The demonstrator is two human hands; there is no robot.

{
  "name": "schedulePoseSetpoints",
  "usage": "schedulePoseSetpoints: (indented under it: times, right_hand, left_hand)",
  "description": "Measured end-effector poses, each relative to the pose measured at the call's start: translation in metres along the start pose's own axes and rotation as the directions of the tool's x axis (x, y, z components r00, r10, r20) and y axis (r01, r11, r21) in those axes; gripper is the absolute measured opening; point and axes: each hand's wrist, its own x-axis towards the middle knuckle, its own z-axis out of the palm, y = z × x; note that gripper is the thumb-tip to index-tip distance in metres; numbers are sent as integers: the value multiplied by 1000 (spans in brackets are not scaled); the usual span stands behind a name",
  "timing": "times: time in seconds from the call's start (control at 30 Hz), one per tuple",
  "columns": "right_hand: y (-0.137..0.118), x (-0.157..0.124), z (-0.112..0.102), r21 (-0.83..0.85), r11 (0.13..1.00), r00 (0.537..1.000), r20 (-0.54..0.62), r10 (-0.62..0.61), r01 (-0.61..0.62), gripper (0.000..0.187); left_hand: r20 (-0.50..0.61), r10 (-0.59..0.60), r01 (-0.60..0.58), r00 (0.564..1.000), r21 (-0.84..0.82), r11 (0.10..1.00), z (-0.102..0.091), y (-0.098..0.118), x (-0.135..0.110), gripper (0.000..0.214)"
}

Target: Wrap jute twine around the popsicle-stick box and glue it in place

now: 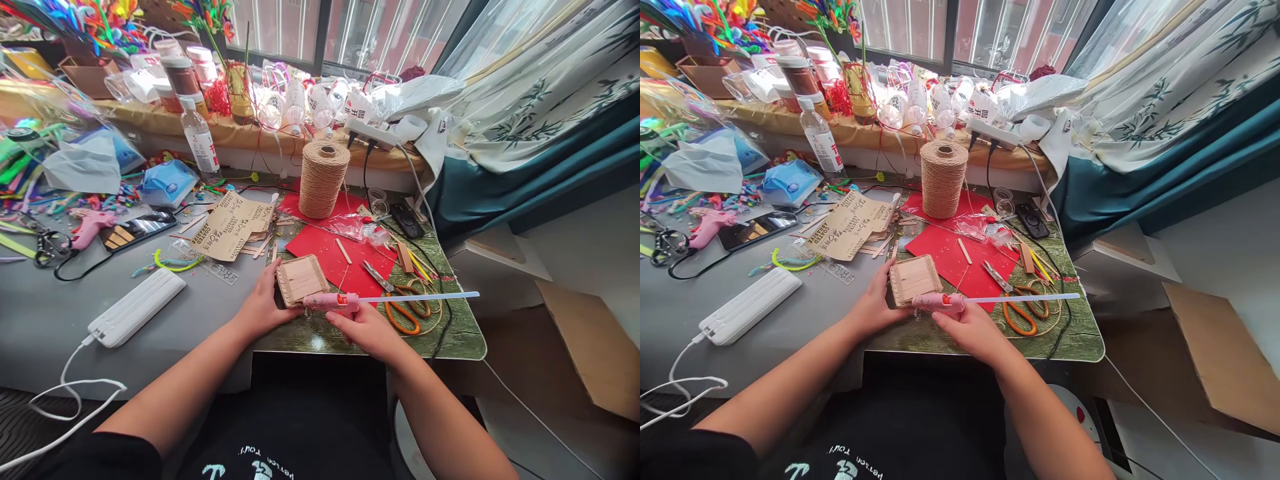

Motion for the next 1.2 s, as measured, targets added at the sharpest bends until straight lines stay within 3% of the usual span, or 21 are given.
schedulePoseSetpoints:
  times: [0.23,0.33,0.4,0.5,0.57,0.63,0.73,0.8,0.93,1.03,1.2]
  right_hand:
    - [14,3,5,65,998,999,-46,8,-5,46]
    - [16,2,5,107,994,998,-60,5,1,43]
    - [16,1,4,120,993,997,-75,4,5,42]
    - [15,-2,3,112,994,995,-101,1,10,39]
    - [15,-2,3,91,996,994,-108,14,-4,34]
    - [17,-2,5,72,997,992,-121,34,-25,29]
    - [19,-1,7,35,997,987,-146,68,-63,27]
    - [20,-1,7,-3,995,983,-160,94,-95,25]
    - [16,-3,5,-54,996,986,-158,61,-71,24]
    - [15,-3,4,-20,1000,990,-143,3,-6,29]
    - [15,-2,7,13,1000,987,-161,-12,15,38]
  left_hand:
    - [10,5,-6,1000,26,1000,0,0,-1,131]
    - [122,30,-34,992,33,999,-19,1,2,141]
    - [151,82,-91,985,53,994,-35,10,10,132]
    - [95,233,-241,968,78,967,-51,45,32,85]
    - [88,321,-330,943,108,938,-46,80,49,49]
    - [180,406,-427,896,99,899,-30,118,66,29]
    - [378,491,-555,785,76,829,-1,165,89,29]
    - [508,431,-526,746,52,849,12,184,101,28]
    - [700,164,-275,695,48,960,20,197,114,25]
    - [739,100,-184,666,33,982,18,193,114,25]
    - [722,85,-140,687,16,990,14,188,107,27]
